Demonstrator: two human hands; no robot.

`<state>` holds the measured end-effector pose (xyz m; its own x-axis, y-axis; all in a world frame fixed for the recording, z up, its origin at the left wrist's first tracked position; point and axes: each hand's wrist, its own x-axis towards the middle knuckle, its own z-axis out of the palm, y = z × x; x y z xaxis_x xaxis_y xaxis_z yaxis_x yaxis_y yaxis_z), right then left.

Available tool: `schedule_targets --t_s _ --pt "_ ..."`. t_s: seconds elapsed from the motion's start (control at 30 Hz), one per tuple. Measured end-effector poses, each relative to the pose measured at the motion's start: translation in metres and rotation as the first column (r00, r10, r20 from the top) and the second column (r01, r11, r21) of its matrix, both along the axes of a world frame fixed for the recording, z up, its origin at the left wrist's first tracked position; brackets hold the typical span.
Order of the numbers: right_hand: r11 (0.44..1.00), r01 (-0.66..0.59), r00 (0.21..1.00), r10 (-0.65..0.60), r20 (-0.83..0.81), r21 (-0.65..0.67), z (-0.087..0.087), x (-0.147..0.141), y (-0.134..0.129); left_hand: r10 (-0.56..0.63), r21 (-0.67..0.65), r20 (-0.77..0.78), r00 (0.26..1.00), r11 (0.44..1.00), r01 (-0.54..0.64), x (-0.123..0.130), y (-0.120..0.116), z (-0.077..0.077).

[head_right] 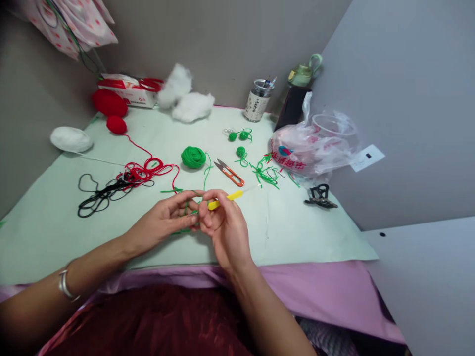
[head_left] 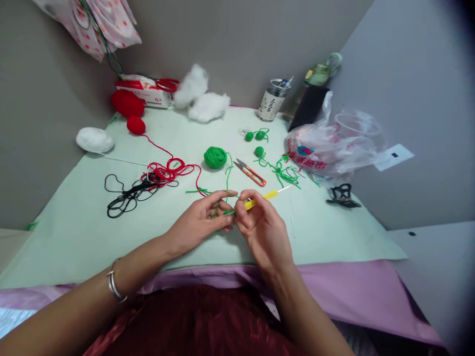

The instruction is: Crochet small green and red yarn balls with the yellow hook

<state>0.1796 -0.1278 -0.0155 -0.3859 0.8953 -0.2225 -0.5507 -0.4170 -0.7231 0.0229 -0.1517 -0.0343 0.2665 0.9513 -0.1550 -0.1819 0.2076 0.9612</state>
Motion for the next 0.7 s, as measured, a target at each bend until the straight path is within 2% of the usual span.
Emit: schedule_targets --t_s 0.1,0.2,0.33,0.43,0.5,0.6,0.7 --pt "0.987 -0.032 0.993 0.014 0.117 0.155 -0.005 0.008 -0.001 0.016 -0.032 0.056 0.998 0.999 -0.014 -0.001 -0.003 0.008" --pt "0.935 -0.015 0.945 -0.103 0.311 0.355 -0.015 0.015 -0.002 0.007 -0.035 0.125 0.992 0.999 -0.003 -0.002 -0.005 0.013" --pt "0.797 -0.066 0.902 -0.209 0.377 0.600 -0.024 0.021 -0.007 -0.002 -0.064 0.227 0.974 0.998 0.017 -0.001 -0.005 0.019" --pt "0.692 -0.143 0.871 -0.251 0.422 0.707 -0.023 0.023 -0.012 0.040 -0.126 0.291 0.956 0.992 -0.003 0.002 -0.005 0.021" --pt "0.639 -0.153 0.841 -0.317 0.439 0.754 -0.021 0.023 -0.015 0.076 -0.165 0.311 0.947 0.986 -0.025 0.004 -0.004 0.021" --pt "0.620 -0.122 0.824 -0.372 0.427 0.775 -0.017 0.023 -0.017 0.067 -0.179 0.295 0.953 0.984 -0.013 0.005 -0.003 0.021" --pt "0.671 -0.087 0.832 -0.358 0.425 0.736 -0.014 0.026 -0.015 -0.031 -0.107 0.153 0.988 0.993 0.047 -0.004 0.001 0.024"
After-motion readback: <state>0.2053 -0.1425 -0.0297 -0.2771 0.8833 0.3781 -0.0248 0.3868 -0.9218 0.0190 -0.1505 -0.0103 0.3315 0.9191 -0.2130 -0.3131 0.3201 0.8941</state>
